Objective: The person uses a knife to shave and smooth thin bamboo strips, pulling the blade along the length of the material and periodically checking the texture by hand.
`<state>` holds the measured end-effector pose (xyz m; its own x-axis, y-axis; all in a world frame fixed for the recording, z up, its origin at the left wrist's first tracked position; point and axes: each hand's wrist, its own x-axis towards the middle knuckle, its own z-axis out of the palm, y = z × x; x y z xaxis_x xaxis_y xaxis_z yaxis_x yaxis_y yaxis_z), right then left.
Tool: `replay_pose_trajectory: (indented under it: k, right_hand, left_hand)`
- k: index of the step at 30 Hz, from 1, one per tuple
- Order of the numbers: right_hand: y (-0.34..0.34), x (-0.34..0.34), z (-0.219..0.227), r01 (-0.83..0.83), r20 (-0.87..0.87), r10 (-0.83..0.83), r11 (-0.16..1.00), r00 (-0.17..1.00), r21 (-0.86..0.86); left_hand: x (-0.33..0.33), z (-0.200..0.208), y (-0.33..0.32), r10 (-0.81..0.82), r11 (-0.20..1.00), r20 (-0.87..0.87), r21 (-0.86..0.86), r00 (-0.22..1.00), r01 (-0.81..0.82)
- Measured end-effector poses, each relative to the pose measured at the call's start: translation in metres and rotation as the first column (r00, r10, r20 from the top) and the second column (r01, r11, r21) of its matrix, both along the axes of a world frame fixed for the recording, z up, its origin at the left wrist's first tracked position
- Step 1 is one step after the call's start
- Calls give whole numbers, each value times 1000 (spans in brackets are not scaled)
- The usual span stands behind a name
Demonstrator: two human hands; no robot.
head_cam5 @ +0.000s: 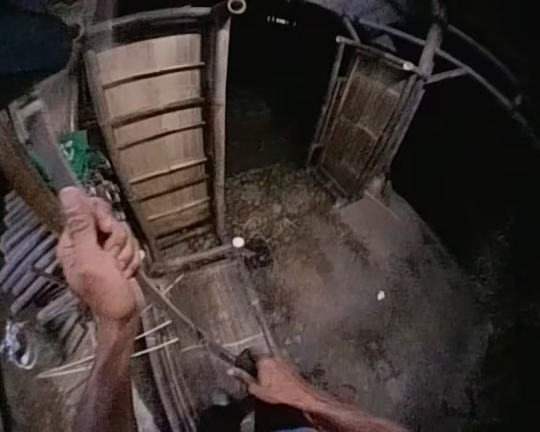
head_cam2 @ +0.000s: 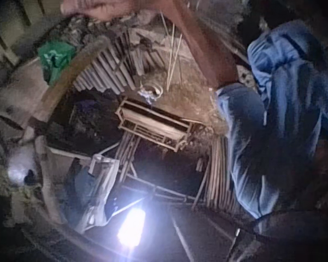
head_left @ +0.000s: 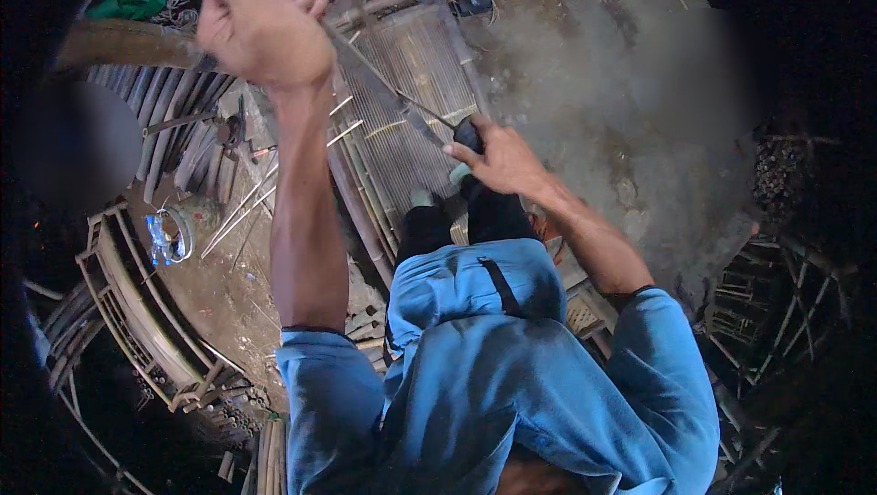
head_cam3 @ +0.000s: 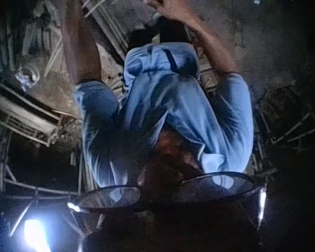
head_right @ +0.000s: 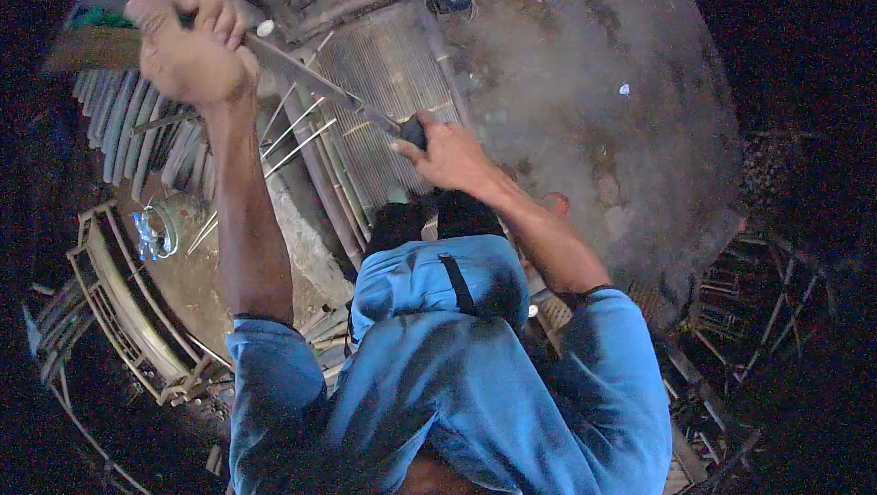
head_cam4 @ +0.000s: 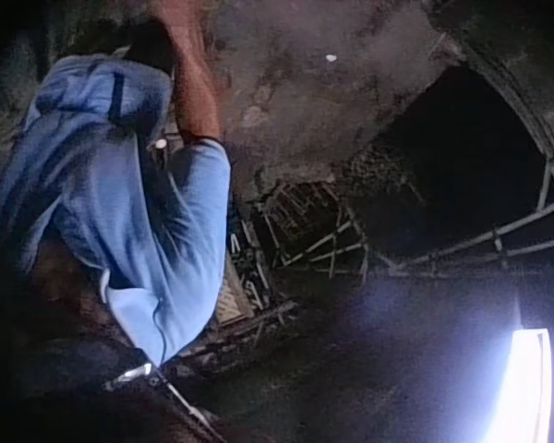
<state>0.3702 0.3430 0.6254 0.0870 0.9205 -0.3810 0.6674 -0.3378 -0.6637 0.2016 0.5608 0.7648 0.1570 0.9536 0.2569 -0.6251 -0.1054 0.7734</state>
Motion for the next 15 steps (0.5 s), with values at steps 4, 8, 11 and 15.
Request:
replay_pose_trajectory:
  k: [4, 8, 11, 15]
  right_hand:
    - [12, -39, 16, 10, -94, -4, 998, 996, 68]
    - [26, -62, 51, 29, -252, 61, 939, 966, 341]
    - [10, -48, -75, -94, -47, 92, 995, 995, -37]
    - [-77, -22, -185, -102, 187, 167, 943, 968, -316]
  left_hand:
    - [-10, 14, -17, 292, 948, -241, 204, 925, -246]
    - [-39, 10, -22, 151, 983, -96, 123, 984, -139]
    - [-44, 14, -23, 51, 993, -86, 110, 995, -42]
    - [-51, 12, -37, 34, 996, -136, 87, 990, -23]
